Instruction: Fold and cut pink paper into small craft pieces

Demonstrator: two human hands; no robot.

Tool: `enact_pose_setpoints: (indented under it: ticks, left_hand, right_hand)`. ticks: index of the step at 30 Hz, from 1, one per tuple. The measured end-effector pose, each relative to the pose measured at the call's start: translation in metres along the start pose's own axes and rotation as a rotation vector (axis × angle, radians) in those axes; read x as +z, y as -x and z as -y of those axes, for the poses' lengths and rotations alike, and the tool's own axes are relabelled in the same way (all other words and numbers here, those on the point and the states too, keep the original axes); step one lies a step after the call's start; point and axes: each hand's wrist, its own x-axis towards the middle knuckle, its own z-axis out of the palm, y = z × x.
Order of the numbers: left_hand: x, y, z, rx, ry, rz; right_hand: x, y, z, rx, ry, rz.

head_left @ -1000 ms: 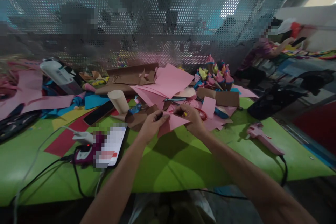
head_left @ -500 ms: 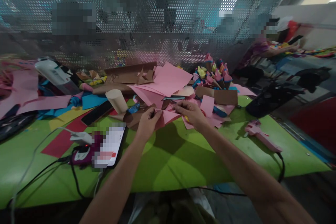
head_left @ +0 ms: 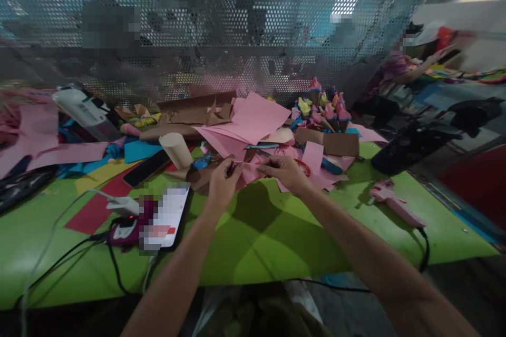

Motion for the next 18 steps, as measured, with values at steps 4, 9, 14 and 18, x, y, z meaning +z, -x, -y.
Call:
enact_pose_setpoints:
  ticks: [4, 9, 14, 18]
  left_hand:
    - [0.0021, -0.0011, 0.0087, -0.096, 0.151, 0.086]
    - [0.0038, -0.0003, 0.0112, -0.191, 0.232, 0.127]
    - [0.0021, -0.0012, 0.0090, -0.181, 0.174, 0.117]
    - [0.0004, -0.0014, 0.0097, -0.199, 0.202, 0.136]
  right_hand:
    - [-0.0010, -0.0005, 0.0023, -0.030, -0.025, -0.038]
    - [-0.0023, 0.0002, -0.0007, -0.040, -0.003, -0.010]
    - [-0.0005, 0.0015, -0.0013, 0.004, 0.032, 0.025]
    - [0.0001, 0.0013, 0.0014, 0.018, 0.000, -0.009]
